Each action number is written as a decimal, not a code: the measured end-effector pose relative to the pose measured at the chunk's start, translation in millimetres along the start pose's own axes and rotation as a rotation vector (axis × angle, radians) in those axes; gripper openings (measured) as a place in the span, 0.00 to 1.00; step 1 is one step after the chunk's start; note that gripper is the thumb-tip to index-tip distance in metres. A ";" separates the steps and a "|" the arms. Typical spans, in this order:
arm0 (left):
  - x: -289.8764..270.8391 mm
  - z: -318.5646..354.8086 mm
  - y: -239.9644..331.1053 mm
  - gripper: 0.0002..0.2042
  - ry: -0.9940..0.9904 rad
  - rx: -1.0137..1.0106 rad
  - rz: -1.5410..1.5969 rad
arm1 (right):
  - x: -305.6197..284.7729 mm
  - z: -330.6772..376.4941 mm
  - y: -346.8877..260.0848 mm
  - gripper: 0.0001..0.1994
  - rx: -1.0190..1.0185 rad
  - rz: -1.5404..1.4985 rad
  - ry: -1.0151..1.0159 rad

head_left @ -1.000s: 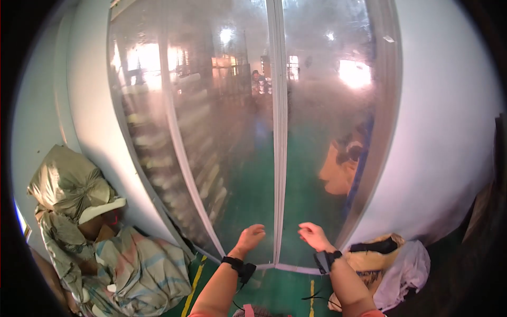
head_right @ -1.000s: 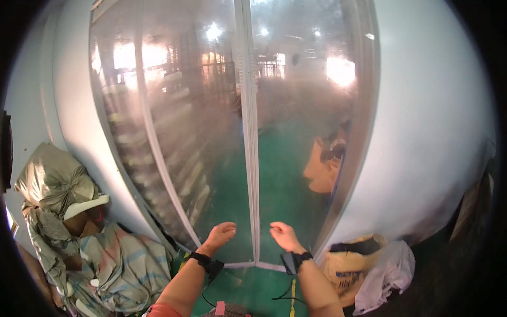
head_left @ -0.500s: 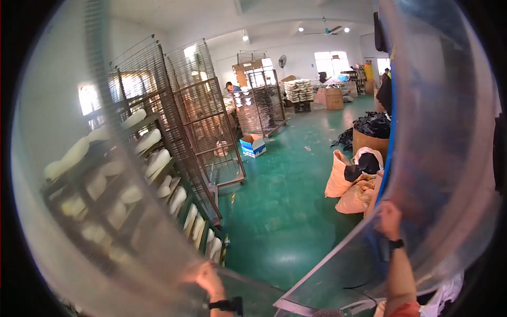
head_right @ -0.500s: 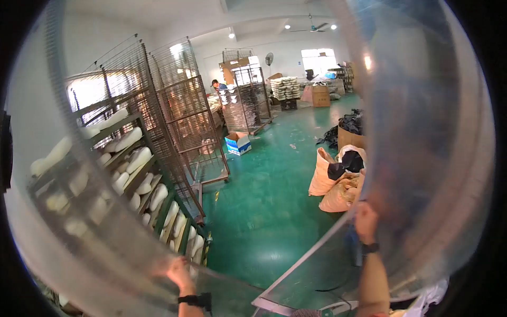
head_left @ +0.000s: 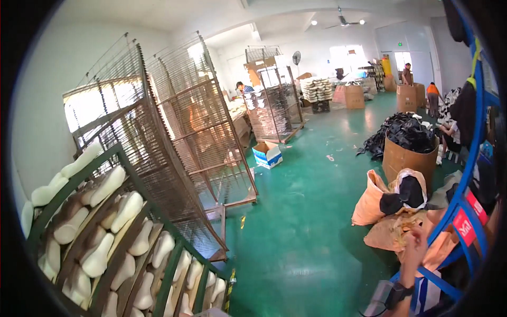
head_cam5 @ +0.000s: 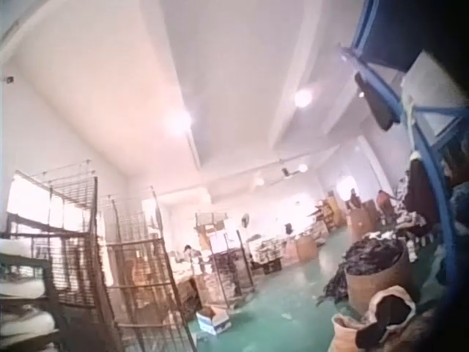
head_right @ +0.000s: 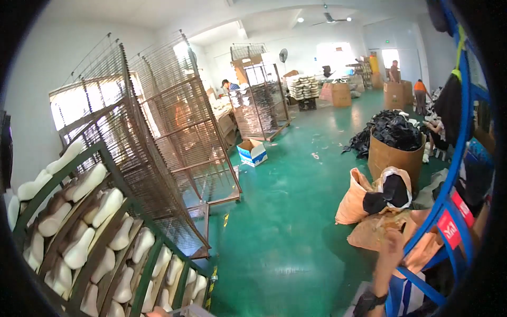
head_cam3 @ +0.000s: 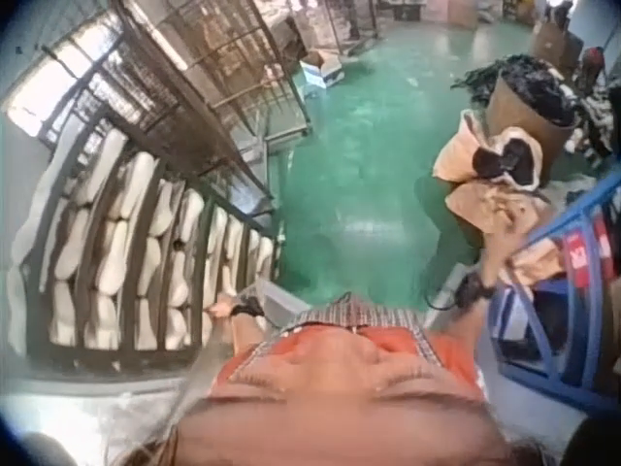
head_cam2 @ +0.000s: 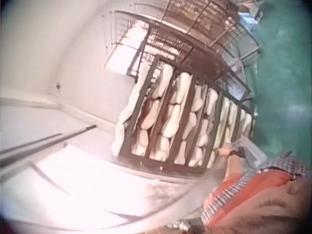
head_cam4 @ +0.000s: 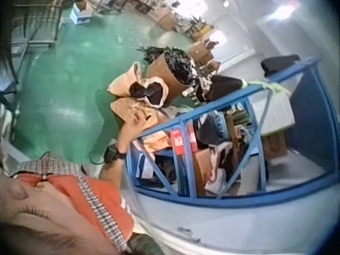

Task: Inspecting and moving bicycle seat components within a factory production line.

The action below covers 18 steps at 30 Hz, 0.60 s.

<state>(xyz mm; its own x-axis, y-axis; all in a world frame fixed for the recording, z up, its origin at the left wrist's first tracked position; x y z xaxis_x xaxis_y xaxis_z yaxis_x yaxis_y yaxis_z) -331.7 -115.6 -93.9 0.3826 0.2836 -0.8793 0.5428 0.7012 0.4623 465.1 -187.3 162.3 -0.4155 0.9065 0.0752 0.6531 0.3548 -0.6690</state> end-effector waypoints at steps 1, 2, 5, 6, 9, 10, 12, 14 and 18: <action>33.5 -3.4 9.0 0.22 0.411 -0.423 -0.710 | 56.0 -14.7 -21.0 0.06 0.131 -0.235 -0.118; 69.7 -8.8 16.8 0.20 0.475 -0.188 -0.743 | 110.3 -37.6 -53.8 0.05 0.248 -0.442 -0.216; 123.9 -50.0 101.0 0.24 0.030 -0.309 -0.530 | 237.3 -75.9 -73.5 0.04 0.043 -1.066 -0.460; 98.4 -2.9 225.7 0.26 -0.350 -0.017 -0.932 | 269.0 -91.0 -70.2 0.03 -0.036 -1.133 -0.531; 148.9 -38.3 306.3 0.26 0.004 0.309 -0.570 | 371.0 -140.6 -99.1 0.07 -0.269 -1.555 -0.899; 176.6 -62.9 330.4 0.24 -0.056 0.334 -0.539 | 395.1 -154.7 -97.8 0.08 -0.227 -1.662 -0.974; 241.9 -112.9 378.4 0.21 -0.173 0.366 -0.466 | 441.3 -194.0 -95.7 0.09 -0.162 -1.738 -1.008; 293.1 -115.3 505.0 0.14 -0.137 -0.007 0.262 | 495.2 -218.5 -53.4 0.11 -0.077 -1.747 -1.035; 377.0 -185.1 633.3 0.15 -0.208 0.049 0.141 | 579.7 -240.8 31.3 0.11 -0.133 -1.953 -0.929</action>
<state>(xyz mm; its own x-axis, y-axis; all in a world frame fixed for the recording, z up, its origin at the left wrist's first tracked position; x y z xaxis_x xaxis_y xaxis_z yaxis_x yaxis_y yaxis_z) 17.9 556.5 -153.8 0.5997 0.2317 -0.7659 0.5073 0.6302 0.5878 397.2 404.5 363.1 -0.5091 -0.8545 0.1032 -0.8558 0.4899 -0.1658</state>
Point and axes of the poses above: each hand's wrist, its own z-axis away from the middle knuckle, its own x-axis out of the palm, y = z × x, the point moved 1 cm from there along -z, towards the middle knuckle, and after that the axes turned 11 degrees about -x, right-handed, at the moved point
